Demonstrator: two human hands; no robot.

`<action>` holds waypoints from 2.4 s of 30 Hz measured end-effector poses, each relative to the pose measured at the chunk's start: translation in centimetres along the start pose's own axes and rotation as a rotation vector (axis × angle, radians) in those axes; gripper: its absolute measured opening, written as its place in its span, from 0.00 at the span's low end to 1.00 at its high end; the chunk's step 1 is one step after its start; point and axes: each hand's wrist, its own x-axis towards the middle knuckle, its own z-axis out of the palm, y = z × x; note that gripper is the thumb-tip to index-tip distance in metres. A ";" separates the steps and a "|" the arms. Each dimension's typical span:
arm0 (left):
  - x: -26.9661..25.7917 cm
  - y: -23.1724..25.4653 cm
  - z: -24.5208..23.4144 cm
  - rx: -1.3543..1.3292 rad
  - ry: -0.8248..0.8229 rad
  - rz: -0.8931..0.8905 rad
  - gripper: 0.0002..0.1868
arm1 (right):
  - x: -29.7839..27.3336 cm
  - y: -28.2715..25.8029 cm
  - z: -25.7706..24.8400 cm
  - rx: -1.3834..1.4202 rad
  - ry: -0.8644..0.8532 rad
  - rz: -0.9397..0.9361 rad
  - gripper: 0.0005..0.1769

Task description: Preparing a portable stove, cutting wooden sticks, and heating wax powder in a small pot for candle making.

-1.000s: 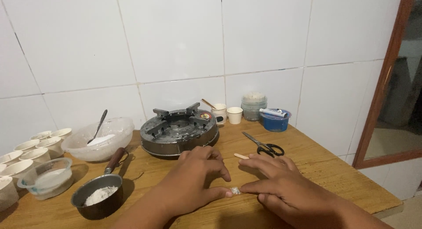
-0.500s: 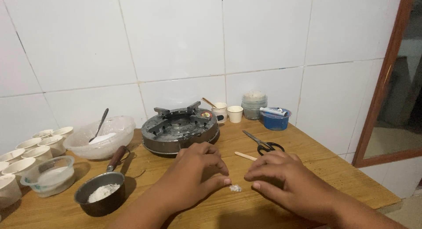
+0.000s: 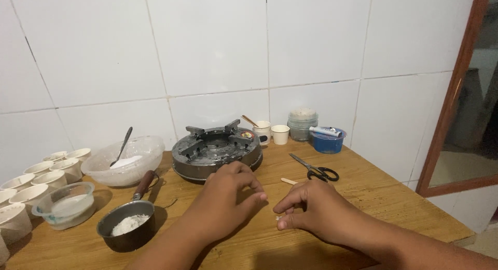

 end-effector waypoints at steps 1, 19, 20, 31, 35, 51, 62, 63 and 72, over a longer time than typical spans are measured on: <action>0.0 0.1 -0.1 -0.038 0.003 -0.035 0.09 | 0.1 -0.1 0.1 0.039 0.005 0.065 0.15; -0.2 -0.3 -0.1 -0.089 -0.005 -0.074 0.12 | -0.5 -3.4 -0.3 -0.038 0.033 0.293 0.04; -0.2 -0.3 -0.1 -0.088 -0.003 -0.068 0.12 | -0.4 -3.5 -0.2 -0.065 0.040 0.297 0.05; -0.2 -0.6 -0.3 -0.160 0.024 -0.023 0.12 | 0.2 -2.3 0.3 -0.058 0.075 0.116 0.09; -0.2 -0.9 -0.6 -0.125 0.069 0.053 0.11 | 1.1 -1.1 0.4 0.008 0.013 0.096 0.06; -5.3 -6.9 -13.5 0.329 0.488 0.114 0.09 | 6.7 -13.6 -1.4 0.303 -0.083 0.074 0.09; -10.0 -13.4 -13.9 0.219 0.506 -0.043 0.05 | 10.3 -22.3 6.3 0.067 -0.178 -0.283 0.03; -10.3 -13.7 -13.9 0.218 0.502 -0.048 0.05 | 10.5 -22.2 7.2 0.069 -0.183 -0.280 0.03; -10.9 -13.1 -14.0 0.053 0.358 -0.177 0.09 | 10.3 -23.0 9.5 -0.214 -0.383 -0.274 0.09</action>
